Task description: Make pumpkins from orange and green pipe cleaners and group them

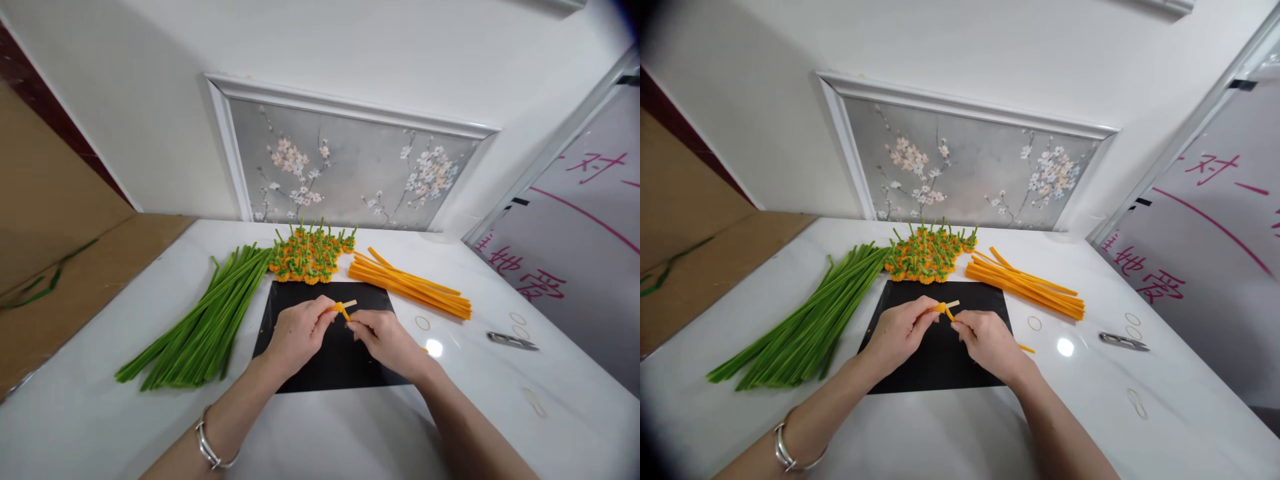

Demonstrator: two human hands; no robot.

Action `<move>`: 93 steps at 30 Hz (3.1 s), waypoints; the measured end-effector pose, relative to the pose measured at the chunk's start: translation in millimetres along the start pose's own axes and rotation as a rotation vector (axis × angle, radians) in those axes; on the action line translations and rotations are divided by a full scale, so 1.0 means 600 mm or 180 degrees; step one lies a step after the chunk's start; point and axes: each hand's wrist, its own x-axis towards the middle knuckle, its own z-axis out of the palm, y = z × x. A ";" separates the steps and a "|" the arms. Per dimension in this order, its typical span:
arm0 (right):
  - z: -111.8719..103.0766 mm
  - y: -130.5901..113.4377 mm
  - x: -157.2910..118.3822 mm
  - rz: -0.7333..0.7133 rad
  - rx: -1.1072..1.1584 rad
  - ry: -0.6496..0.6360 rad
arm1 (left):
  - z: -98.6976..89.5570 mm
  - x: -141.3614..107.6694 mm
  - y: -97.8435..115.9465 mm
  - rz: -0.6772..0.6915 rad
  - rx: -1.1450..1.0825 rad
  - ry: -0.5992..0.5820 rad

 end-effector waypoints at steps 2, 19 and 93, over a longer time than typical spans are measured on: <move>-0.001 0.001 0.000 0.0009 -0.0038 0.0004 | 0.000 0.001 -0.001 0.0035 -0.0011 0.0002; -0.028 -0.019 -0.011 0.0168 -0.0854 -0.0355 | 0.003 0.003 -0.011 -0.0001 -0.0110 0.0268; -0.027 -0.004 -0.002 -0.0302 -0.0486 0.0493 | -0.006 0.002 0.020 0.0203 -0.0837 -0.0391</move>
